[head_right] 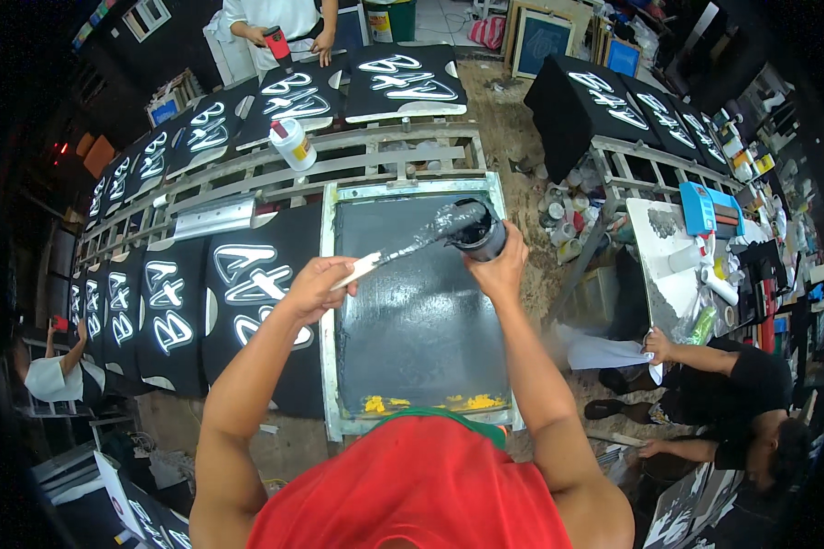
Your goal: Perform screen printing on a series of black t-shirts using white ink.
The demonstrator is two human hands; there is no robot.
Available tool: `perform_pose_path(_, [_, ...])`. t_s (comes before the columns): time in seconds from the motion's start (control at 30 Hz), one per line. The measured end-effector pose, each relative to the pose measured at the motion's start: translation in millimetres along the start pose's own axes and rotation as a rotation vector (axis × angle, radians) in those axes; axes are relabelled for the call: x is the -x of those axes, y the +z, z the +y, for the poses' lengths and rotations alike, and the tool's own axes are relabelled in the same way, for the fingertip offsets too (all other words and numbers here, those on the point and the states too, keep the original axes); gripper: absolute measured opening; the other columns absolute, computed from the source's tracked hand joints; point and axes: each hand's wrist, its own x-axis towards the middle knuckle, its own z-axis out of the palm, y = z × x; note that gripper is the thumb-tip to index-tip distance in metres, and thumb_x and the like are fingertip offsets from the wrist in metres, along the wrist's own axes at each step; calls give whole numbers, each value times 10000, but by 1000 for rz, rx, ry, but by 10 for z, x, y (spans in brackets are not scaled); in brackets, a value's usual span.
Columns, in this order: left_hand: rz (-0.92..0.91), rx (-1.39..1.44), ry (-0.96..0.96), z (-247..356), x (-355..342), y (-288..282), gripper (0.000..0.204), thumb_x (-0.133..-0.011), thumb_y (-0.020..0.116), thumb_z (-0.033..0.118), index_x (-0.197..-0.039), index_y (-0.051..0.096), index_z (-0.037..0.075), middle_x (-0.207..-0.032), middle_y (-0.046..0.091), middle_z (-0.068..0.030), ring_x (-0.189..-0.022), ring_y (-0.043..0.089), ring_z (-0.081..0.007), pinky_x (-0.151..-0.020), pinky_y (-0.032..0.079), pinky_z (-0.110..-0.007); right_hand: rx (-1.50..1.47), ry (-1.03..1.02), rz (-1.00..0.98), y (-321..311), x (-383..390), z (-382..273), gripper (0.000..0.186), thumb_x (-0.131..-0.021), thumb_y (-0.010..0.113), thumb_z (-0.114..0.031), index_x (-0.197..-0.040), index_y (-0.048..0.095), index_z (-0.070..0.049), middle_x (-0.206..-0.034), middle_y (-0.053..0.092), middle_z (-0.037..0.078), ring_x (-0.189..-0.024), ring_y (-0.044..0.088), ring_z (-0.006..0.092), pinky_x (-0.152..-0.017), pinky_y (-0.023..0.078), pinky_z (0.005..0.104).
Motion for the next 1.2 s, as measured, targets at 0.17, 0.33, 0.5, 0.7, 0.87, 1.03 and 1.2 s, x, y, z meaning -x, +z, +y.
perform_pose_path(0.17, [103, -315, 104, 422, -169, -271, 304, -979, 668, 269, -1153, 725, 26, -765, 670, -37, -511, 412, -28, -475, 316, -223, 53, 196, -26, -34, 61, 303, 986, -577, 943, -309, -1396, 479, -16, -1337, 571, 212, -1259, 504, 424, -1084, 418, 495])
perform_pose_path(0.33, [283, -1213, 590, 744, -730, -397, 324, -894, 730, 286, -1139, 754, 75, -987, 757, -151, -960, 719, -339, -875, 545, -386, 30, 289, -11, -179, 149, 506, 998, -585, 946, -307, -1387, 464, 41, -1319, 570, 263, -1250, 535, 417, -1075, 429, 486])
perform_pose_path(0.5, [213, -1527, 819, 738, -1391, -256, 217, -881, 715, 207, -1078, 768, 134, -1025, 740, -100, -970, 685, -345, -843, 546, -430, 22, 370, 22, -373, 242, 656, 1024, -590, 953, -313, -1404, 440, 37, -1326, 565, 263, -1239, 553, 406, -1051, 453, 482])
perform_pose_path(0.7, [201, -1521, 842, 353, -2017, -388, 252, -895, 690, 189, -1137, 754, 164, -1048, 723, -91, -991, 680, -329, -849, 548, -431, 0, 408, 38, -447, 267, 734, 1043, -591, 955, -312, -1420, 422, 28, -1344, 552, 256, -1243, 554, 399, -1054, 451, 476])
perform_pose_path(0.87, [274, -1643, 525, 132, -2002, -606, 276, -921, 650, 196, -1182, 739, 207, -1074, 707, -103, -1003, 680, -339, -861, 553, -458, 0, 339, 30, -445, 299, 848, 1058, -580, 958, -302, -1424, 414, 32, -1335, 556, 259, -1236, 557, 402, -1050, 453, 484])
perform_pose_path(1.03, [324, -1620, 549, 261, -1641, -800, 266, -897, 685, 189, -1155, 751, 181, -1035, 709, -110, -972, 688, -350, -857, 556, -463, 17, 316, -21, -413, 179, 713, 1056, -578, 958, -295, -1420, 416, 39, -1337, 552, 265, -1250, 545, 407, -1060, 446, 482])
perform_pose_path(1.2, [384, -1461, 621, 279, -1381, -808, 250, -883, 705, 173, -1126, 764, 158, -1093, 729, -121, -975, 690, -370, -860, 555, -460, -18, 243, -77, -216, 74, 562, 1038, -595, 952, -292, -1415, 420, 55, -1355, 537, 271, -1269, 529, 410, -1078, 435, 477])
